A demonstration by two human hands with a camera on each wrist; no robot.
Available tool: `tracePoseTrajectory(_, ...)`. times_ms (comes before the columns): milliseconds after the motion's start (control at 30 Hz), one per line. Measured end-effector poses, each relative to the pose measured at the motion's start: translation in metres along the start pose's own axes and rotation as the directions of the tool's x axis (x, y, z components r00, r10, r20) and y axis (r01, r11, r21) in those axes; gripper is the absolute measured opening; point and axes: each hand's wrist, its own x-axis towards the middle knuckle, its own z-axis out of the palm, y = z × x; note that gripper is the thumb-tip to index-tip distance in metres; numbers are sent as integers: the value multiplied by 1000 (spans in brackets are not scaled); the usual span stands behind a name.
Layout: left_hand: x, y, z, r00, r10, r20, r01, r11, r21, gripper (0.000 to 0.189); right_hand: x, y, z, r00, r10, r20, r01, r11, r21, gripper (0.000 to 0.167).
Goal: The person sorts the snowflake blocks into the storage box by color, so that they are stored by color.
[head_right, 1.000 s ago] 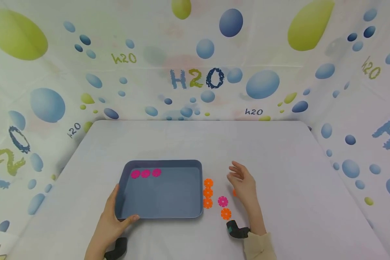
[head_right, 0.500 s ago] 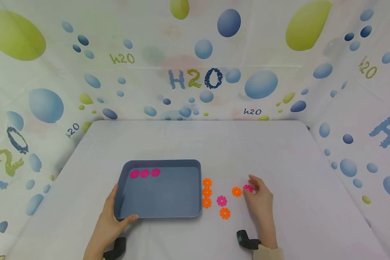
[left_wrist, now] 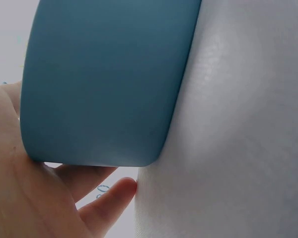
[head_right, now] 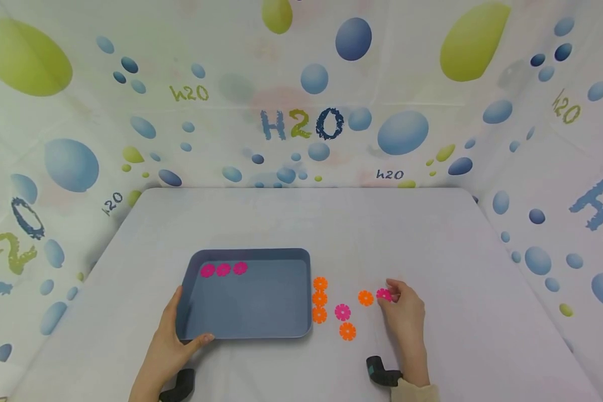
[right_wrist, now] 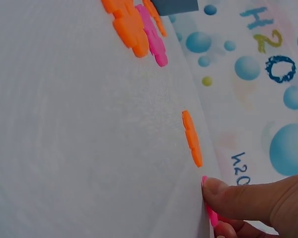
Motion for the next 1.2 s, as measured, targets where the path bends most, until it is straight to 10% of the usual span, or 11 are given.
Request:
tracePoseTrajectory(633,0,0,-1,1000,3,-7,-3,1000,10,120,3,0,-21,995,52,81,-47,997,-54,28)
tracePoseTrajectory(1200,-1,-2,1,999,31,-33,-30,999,13,120,41,-73,13,958,-13,287,-95,929,358,33)
